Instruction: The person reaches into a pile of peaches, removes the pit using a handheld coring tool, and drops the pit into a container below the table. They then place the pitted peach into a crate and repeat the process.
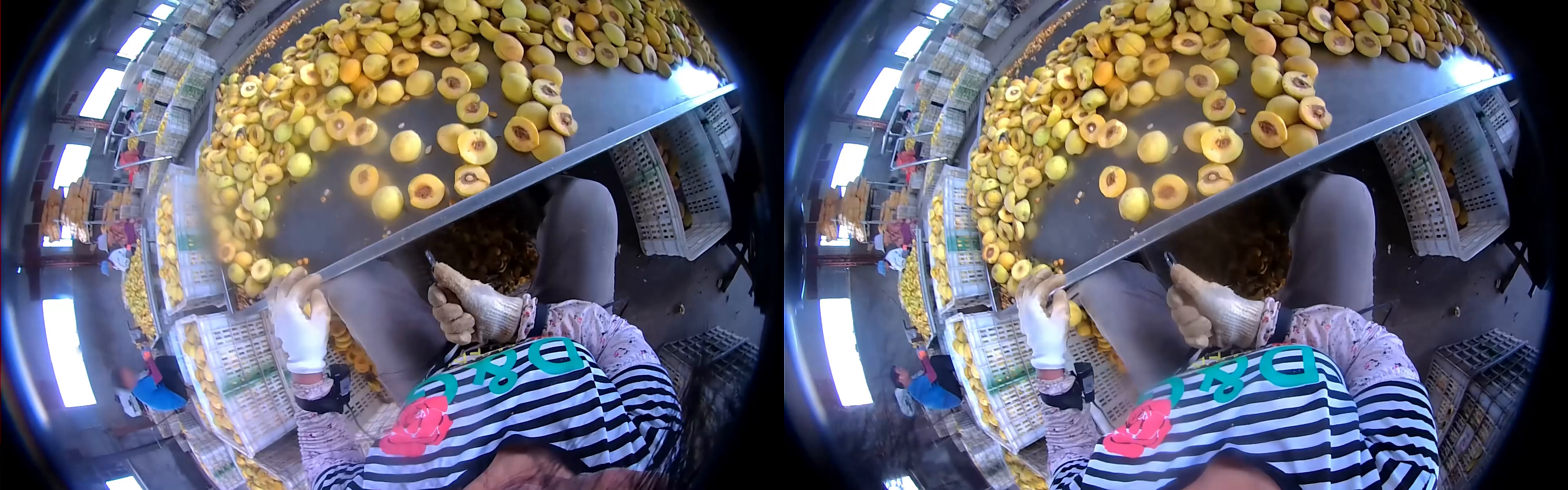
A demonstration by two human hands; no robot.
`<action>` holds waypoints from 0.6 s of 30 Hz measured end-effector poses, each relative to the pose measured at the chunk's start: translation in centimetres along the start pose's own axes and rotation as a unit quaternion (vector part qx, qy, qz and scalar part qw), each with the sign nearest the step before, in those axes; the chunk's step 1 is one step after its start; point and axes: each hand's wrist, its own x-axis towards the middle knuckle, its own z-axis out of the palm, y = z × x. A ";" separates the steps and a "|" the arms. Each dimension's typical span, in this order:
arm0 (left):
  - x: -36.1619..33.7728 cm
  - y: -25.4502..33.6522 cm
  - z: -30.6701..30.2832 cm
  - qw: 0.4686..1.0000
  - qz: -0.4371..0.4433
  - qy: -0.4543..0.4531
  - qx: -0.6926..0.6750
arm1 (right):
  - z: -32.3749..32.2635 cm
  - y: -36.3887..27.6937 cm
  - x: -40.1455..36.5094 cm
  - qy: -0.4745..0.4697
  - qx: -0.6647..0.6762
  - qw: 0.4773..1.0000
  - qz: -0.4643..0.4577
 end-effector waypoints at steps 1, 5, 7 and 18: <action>1.4 0.8 -0.3 0.999 0.006 0.011 -0.039 | 0.9 -0.2 -0.4 0.033 -0.023 0.999 -0.007; 7.6 5.2 4.5 0.984 0.017 -0.104 -0.142 | 0.8 -0.6 -1.7 0.034 -0.054 0.997 -0.049; 9.8 5.3 9.1 0.966 -0.009 -0.254 -0.043 | 0.9 -0.4 -2.4 0.041 -0.070 0.994 -0.077; 5.2 6.0 8.5 0.620 -0.232 -0.181 -0.727 | 2.9 -1.4 -2.3 0.140 -0.412 0.890 -0.136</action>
